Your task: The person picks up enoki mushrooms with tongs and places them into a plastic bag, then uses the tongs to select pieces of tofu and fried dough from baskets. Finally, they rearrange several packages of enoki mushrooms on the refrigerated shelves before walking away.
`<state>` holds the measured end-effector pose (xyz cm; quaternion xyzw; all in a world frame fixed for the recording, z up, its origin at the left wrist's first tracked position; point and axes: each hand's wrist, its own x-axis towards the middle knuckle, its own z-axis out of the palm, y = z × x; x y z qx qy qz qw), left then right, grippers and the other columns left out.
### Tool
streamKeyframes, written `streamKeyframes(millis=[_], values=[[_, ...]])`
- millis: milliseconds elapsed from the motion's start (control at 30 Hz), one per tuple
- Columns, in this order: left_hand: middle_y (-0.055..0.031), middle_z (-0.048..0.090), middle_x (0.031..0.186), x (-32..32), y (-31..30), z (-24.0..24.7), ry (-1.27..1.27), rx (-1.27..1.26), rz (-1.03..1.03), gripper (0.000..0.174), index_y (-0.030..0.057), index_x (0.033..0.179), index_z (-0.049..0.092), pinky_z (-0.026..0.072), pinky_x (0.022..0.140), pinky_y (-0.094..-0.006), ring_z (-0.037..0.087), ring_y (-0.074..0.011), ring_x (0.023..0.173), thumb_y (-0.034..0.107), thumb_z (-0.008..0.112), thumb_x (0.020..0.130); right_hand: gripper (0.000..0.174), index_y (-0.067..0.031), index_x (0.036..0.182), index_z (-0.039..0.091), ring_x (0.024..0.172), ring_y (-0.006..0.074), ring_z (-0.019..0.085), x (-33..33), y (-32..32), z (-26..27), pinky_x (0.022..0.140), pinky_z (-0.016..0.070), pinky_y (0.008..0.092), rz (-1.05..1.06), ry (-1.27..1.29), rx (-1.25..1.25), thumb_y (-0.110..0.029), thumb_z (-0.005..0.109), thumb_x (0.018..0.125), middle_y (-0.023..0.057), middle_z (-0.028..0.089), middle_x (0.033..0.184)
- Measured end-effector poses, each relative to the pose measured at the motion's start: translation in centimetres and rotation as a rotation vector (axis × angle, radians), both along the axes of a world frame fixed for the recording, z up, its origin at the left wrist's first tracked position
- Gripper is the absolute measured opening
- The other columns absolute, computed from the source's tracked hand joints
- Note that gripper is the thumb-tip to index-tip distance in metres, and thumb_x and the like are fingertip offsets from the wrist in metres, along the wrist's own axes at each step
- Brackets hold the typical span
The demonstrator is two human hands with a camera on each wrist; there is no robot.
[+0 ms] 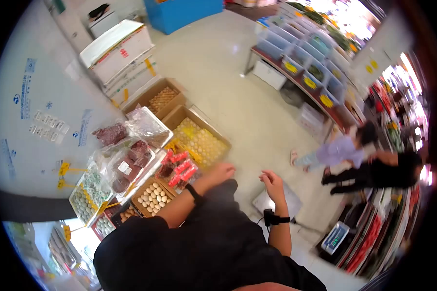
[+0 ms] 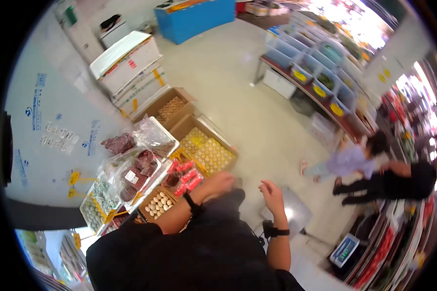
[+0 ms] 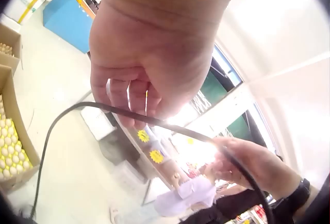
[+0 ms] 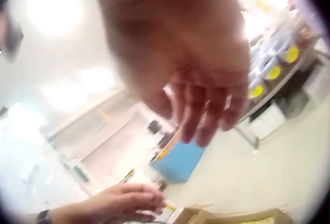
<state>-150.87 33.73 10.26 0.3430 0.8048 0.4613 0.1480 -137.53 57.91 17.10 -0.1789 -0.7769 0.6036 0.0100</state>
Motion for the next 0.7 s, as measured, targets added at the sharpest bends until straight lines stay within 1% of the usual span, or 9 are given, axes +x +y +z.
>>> streamKeyframes(millis=[100, 200, 300, 333, 400, 500, 567, 667, 700], values=[[-0.0172, 0.069, 0.089, -10.3, 3.5, 2.9, 0.003, -0.056, 0.117, 0.020, 0.0043, 0.097, 0.070, 0.0522, 0.078, -0.0438, 0.066, -0.0350, 0.086, 0.020, 0.062, 0.089, 0.024, 0.0041, 0.118, 0.062, 0.090, 0.0166, 0.067, -9.3, 6.0, -0.2, 0.083, 0.0539, 0.0290, 0.094, -0.045, 0.035, -0.009, 0.057, 0.099, 0.0099, 0.071, 0.097], [-0.0180, 0.069, 0.097, -20.8, 6.2, 4.0, 0.048, -0.019, 0.192, 0.024, 0.0033, 0.101, 0.069, 0.0525, 0.082, -0.0429, 0.065, -0.0364, 0.091, 0.022, 0.059, 0.090, 0.025, 0.0025, 0.119, 0.062, 0.089, 0.0157, 0.068, -17.9, 11.6, -0.3, 0.080, 0.0532, 0.0280, 0.164, -0.037, 0.026, -0.009, 0.057, 0.098, 0.0094, 0.072, 0.096], [-0.0173, 0.069, 0.092, -29.7, 8.4, 6.7, -0.097, 0.061, 0.318, 0.019, 0.0023, 0.094, 0.068, 0.0522, 0.077, -0.0446, 0.066, -0.0360, 0.088, 0.019, 0.061, 0.089, 0.025, 0.0025, 0.119, 0.063, 0.087, 0.0155, 0.067, -27.0, 16.3, 1.2, 0.081, 0.0532, 0.0279, 0.154, -0.002, 0.031, -0.009, 0.057, 0.098, 0.0087, 0.071, 0.094], [-0.0176, 0.069, 0.093, -32.6, 8.8, 6.5, -0.067, 0.041, 0.333, 0.019, 0.0024, 0.094, 0.068, 0.0521, 0.077, -0.0452, 0.066, -0.0367, 0.088, 0.019, 0.060, 0.089, 0.025, 0.0029, 0.119, 0.063, 0.086, 0.0151, 0.067, -30.1, 17.7, 1.0, 0.081, 0.0532, 0.0277, 0.137, 0.016, -0.006, -0.009, 0.057, 0.098, 0.0083, 0.071, 0.093], [-0.0181, 0.069, 0.093, -38.3, 9.3, 5.4, -0.005, 0.011, 0.365, 0.020, 0.0025, 0.093, 0.068, 0.0518, 0.077, -0.0465, 0.065, -0.0381, 0.089, 0.020, 0.058, 0.090, 0.024, 0.0031, 0.118, 0.063, 0.085, 0.0150, 0.067, -36.1, 20.4, 0.4, 0.081, 0.0533, 0.0277, 0.139, -0.021, -0.023, -0.009, 0.057, 0.098, 0.0080, 0.071, 0.093], [-0.0193, 0.069, 0.094, -45.3, 8.9, 4.0, 0.004, -0.345, 0.413, 0.023, 0.0029, 0.094, 0.068, 0.0518, 0.078, -0.0472, 0.065, -0.0401, 0.090, 0.022, 0.056, 0.091, 0.022, 0.0028, 0.116, 0.064, 0.084, 0.0155, 0.067, -45.0, 24.7, -1.8, 0.080, 0.0536, 0.0284, 0.196, -0.078, 0.007, -0.006, 0.054, 0.098, 0.0088, 0.071, 0.093], [-0.0209, 0.069, 0.092, -47.9, 8.0, 0.0, 0.022, -0.262, 0.512, 0.025, 0.0027, 0.095, 0.069, 0.0516, 0.078, -0.0484, 0.064, -0.0423, 0.089, 0.023, 0.055, 0.092, 0.022, 0.0023, 0.115, 0.064, 0.083, 0.0165, 0.068, -52.6, 26.9, -4.1, 0.080, 0.0539, 0.0292, 0.285, -0.068, 0.063, -0.004, 0.051, 0.098, 0.0100, 0.072, 0.092], [-0.0220, 0.068, 0.090, -50.0, 7.2, -3.0, -0.224, -0.246, 0.578, 0.026, 0.0012, 0.095, 0.068, 0.0518, 0.075, -0.0470, 0.066, -0.0401, 0.087, 0.024, 0.056, 0.092, 0.026, 0.0017, 0.113, 0.064, 0.081, 0.0197, 0.068, -63.2, 30.3, -6.3, 0.078, 0.0544, 0.0315, 0.449, -0.035, 0.180, 0.000, 0.044, 0.096, 0.0128, 0.072, 0.092], [-0.0216, 0.068, 0.090, -50.0, 6.3, -6.6, -0.293, -0.291, 0.634, 0.028, 0.0027, 0.095, 0.068, 0.0518, 0.073, -0.0458, 0.067, -0.0385, 0.085, 0.028, 0.057, 0.093, 0.026, 0.0016, 0.113, 0.064, 0.081, 0.0200, 0.069, -67.0, 30.9, -6.3, 0.078, 0.0544, 0.0318, 0.479, -0.006, 0.191, 0.000, 0.044, 0.096, 0.0128, 0.072, 0.092]])
